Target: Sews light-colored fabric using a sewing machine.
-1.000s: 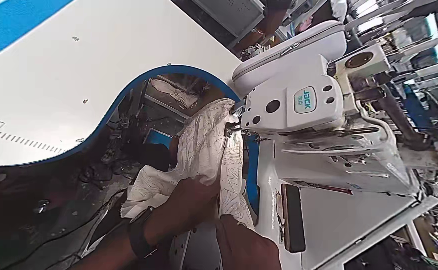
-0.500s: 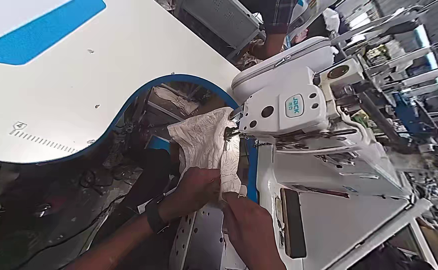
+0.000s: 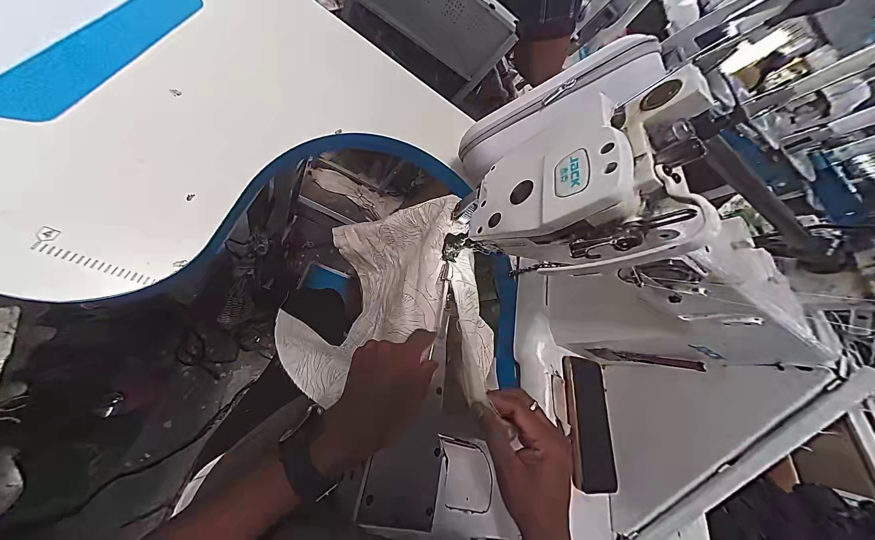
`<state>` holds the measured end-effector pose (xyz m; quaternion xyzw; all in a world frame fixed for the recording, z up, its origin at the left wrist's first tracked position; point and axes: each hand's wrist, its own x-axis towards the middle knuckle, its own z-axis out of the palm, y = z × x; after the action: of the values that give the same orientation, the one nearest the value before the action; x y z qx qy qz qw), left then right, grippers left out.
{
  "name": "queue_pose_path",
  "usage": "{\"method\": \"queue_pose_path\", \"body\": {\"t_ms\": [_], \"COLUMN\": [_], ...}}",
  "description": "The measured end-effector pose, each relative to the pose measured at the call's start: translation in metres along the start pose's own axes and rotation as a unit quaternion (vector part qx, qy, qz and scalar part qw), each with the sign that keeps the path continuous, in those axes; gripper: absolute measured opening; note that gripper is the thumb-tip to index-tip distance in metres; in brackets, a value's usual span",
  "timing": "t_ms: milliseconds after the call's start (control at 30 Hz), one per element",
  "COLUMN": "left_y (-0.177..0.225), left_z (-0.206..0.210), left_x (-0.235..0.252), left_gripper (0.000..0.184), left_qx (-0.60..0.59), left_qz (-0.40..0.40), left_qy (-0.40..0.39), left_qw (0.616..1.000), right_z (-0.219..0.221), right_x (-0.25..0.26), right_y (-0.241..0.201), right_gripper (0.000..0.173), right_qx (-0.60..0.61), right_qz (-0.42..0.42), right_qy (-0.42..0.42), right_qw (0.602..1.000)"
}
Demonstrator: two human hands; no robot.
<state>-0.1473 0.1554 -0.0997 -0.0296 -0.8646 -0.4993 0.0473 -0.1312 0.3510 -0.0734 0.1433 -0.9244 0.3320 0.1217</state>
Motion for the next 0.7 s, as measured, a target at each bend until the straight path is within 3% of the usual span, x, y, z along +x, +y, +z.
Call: {"method": "queue_pose_path", "body": {"t_ms": [100,300,367,467,700], "left_y": [-0.015,-0.024,-0.023,-0.03,-0.034], "left_z": [0.016,0.01,0.013,0.026,0.033], "left_x": [-0.013,0.009,0.003,-0.004,0.029], "left_gripper": [0.019,0.009,0.014,0.027,0.022], "left_qx": [-0.024,-0.037,-0.051,-0.051,0.025], "left_qz": [0.101,0.113,0.101,0.129,0.19], "left_qy": [0.053,0.033,0.04,0.115,0.201], "left_qw": [0.993,0.992,0.993,0.984,0.961], "right_z": [0.019,0.041,0.044,0.053,0.068], "right_x": [-0.002,0.012,0.019,0.025,0.048], "right_y": [-0.039,-0.04,-0.037,-0.026,-0.005], "right_gripper": [0.009,0.012,0.011,0.011,0.014], "right_qx": [0.065,-0.067,-0.097,-0.083,-0.066], "right_qz": [-0.037,-0.131,-0.15,-0.159,-0.185], "right_qy": [-0.01,0.051,0.064,0.075,0.112], "right_qw": [0.997,0.988,0.982,0.981,0.974]}}
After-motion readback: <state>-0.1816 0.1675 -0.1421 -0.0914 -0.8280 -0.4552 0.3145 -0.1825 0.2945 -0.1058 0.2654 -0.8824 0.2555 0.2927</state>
